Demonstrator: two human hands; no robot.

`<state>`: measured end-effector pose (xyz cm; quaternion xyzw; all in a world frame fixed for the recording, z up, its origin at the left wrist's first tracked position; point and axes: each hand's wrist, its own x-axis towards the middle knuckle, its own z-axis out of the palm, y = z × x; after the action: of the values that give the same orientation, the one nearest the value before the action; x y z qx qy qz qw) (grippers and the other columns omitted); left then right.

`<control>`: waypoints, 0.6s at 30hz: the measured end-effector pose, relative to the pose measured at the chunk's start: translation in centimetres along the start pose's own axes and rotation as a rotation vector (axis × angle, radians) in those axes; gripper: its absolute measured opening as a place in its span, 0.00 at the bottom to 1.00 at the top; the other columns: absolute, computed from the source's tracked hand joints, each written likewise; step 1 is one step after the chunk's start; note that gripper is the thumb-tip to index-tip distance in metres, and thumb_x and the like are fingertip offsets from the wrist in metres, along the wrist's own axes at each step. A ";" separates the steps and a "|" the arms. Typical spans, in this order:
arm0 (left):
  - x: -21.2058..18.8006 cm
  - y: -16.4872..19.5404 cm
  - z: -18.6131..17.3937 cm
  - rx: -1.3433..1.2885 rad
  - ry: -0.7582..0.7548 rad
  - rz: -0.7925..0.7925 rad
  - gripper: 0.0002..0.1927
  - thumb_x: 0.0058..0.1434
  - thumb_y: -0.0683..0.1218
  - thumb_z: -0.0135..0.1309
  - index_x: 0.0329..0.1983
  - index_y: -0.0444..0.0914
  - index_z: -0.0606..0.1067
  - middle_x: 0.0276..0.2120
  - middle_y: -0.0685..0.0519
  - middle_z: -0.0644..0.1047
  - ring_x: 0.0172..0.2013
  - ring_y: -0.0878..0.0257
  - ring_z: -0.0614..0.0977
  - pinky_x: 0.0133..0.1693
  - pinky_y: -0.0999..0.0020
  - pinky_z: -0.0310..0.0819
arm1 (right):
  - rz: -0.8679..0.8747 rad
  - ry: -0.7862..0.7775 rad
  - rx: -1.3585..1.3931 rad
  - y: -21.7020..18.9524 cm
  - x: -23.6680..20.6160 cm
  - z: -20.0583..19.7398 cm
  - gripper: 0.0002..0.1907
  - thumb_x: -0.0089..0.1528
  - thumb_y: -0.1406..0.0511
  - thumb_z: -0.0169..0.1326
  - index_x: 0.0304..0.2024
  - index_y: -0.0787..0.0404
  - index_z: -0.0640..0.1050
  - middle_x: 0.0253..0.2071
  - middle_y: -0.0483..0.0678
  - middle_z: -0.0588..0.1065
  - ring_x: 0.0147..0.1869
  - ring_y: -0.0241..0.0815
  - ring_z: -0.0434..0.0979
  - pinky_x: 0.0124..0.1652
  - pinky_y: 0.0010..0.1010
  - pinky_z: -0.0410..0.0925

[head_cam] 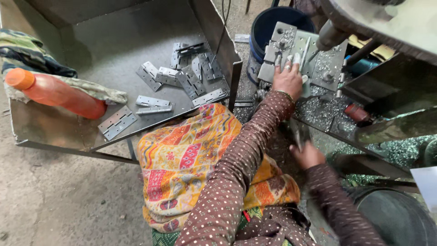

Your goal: The person sits on the floor and repeatedly places metal hinge pieces under a drill press, activates the machine with a lever, and then removes the processed pieces to a metal bin. The person handles the hinge pieces one at a time and continues the cycle throughout the clip.

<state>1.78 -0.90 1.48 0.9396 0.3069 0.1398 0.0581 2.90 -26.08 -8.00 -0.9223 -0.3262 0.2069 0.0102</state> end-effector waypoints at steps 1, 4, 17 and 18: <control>0.0 0.0 0.0 0.021 0.015 0.003 0.17 0.65 0.44 0.44 0.51 0.36 0.78 0.62 0.46 0.70 0.67 0.50 0.67 0.68 0.42 0.55 | -0.035 0.069 0.063 -0.4 -0.5 1.4 0.34 0.61 0.40 0.53 0.48 0.62 0.76 0.38 0.66 0.80 0.42 0.69 0.81 0.43 0.54 0.72; -1.0 -0.2 -0.1 0.089 -0.074 0.056 0.15 0.66 0.44 0.44 0.48 0.37 0.79 0.67 0.42 0.66 0.67 0.49 0.65 0.69 0.40 0.50 | -0.093 0.193 0.156 -0.8 -1.1 4.1 0.33 0.61 0.42 0.53 0.53 0.63 0.73 0.38 0.67 0.79 0.41 0.71 0.80 0.41 0.57 0.72; 1.1 -0.7 -2.4 -0.017 -0.193 0.014 0.16 0.68 0.46 0.40 0.41 0.44 0.81 0.70 0.47 0.63 0.71 0.52 0.61 0.72 0.42 0.36 | -0.085 0.164 0.094 -1.3 -1.7 0.8 0.33 0.60 0.45 0.56 0.52 0.64 0.73 0.34 0.67 0.79 0.37 0.71 0.80 0.39 0.56 0.72; 1.0 -0.8 -2.3 -0.002 -0.178 0.020 0.16 0.67 0.46 0.40 0.39 0.44 0.81 0.69 0.47 0.63 0.70 0.53 0.62 0.71 0.43 0.37 | -0.078 0.206 0.106 -1.4 -2.0 2.0 0.31 0.61 0.45 0.56 0.51 0.64 0.73 0.35 0.68 0.79 0.38 0.71 0.80 0.40 0.57 0.72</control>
<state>1.42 0.35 3.78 0.9514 0.2908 0.0565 0.0845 -0.10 -26.43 -8.82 -0.9235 -0.3477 0.1272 0.1003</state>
